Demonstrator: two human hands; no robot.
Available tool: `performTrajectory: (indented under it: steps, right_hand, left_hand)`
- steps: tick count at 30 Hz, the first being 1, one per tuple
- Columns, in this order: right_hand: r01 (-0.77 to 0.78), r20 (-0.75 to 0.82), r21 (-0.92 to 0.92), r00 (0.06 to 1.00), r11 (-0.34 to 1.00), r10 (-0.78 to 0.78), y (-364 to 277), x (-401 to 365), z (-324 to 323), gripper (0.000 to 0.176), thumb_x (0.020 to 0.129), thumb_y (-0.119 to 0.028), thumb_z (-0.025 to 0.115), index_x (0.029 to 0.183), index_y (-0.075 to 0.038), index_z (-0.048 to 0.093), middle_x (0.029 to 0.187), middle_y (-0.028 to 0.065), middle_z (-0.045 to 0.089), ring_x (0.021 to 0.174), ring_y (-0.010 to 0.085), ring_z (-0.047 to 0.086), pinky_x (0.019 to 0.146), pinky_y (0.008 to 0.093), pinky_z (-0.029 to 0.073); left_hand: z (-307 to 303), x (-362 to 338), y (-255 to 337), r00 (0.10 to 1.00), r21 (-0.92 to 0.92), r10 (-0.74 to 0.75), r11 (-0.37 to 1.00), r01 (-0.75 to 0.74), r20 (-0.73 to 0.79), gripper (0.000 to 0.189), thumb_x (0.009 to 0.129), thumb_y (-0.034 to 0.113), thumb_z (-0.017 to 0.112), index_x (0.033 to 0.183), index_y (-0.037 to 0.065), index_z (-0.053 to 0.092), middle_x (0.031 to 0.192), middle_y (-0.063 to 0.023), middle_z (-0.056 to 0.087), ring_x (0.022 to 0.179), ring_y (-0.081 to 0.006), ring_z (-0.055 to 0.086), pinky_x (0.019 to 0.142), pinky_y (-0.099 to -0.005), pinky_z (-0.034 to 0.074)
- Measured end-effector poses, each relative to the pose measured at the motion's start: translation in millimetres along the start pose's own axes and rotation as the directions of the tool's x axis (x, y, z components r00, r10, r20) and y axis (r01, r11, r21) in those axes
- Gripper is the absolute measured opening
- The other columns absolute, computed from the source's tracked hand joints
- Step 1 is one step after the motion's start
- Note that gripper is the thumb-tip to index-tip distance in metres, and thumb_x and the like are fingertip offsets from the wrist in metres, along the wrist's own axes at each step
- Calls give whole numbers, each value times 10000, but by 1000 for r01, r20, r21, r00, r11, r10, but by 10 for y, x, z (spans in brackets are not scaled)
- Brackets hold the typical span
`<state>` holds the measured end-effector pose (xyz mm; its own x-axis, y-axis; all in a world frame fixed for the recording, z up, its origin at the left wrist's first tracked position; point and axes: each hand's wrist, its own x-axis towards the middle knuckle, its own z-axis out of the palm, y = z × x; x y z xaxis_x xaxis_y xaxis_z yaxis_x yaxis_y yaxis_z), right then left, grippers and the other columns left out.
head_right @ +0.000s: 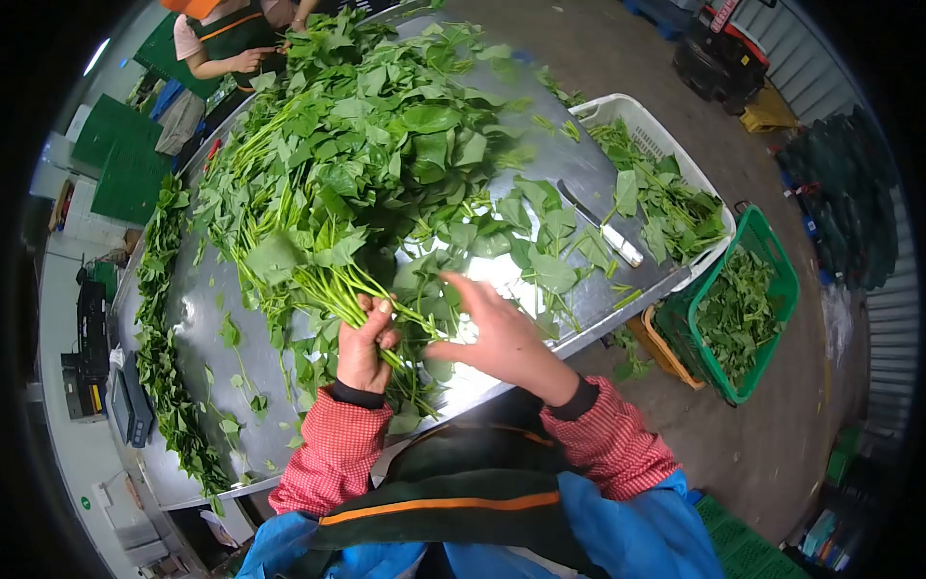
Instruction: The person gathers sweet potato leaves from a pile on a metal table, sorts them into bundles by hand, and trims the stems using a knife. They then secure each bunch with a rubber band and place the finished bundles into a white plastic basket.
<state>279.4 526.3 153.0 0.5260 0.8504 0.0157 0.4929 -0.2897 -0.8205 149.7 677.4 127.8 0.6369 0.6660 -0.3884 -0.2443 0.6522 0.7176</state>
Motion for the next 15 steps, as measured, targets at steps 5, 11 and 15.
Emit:
performTrajectory:
  steps: [5,11,15]
  right_hand:
    - [-209,142,84,970,974,196,-92,31,349,271,876,-277,523,857,-9,554,699,230,586,678,421,587,594,504,439]
    - [-262,415,165,893,951,174,430,-391,560,407,880,-410,525,1078,-57,565,829,239,597,815,383,604,710,465,455]
    - [-113,486,-150,857,982,173,287,-327,215,719,816,-581,583,1344,-126,410,1128,234,552,981,371,580,844,425,446]
  left_hand:
    - [26,-70,-79,1000,21,-11,1000,12,-9,207,838,-27,623,878,101,464,830,-19,540,561,-65,440,441,-181,348]
    - [-347,165,497,951,110,282,957,-269,-127,226,844,18,635,840,151,452,772,18,515,581,-64,451,527,-211,426]
    - [-385,99,413,999,161,50,986,-48,-13,194,839,-48,556,836,99,429,821,-68,542,755,-196,549,715,-361,497]
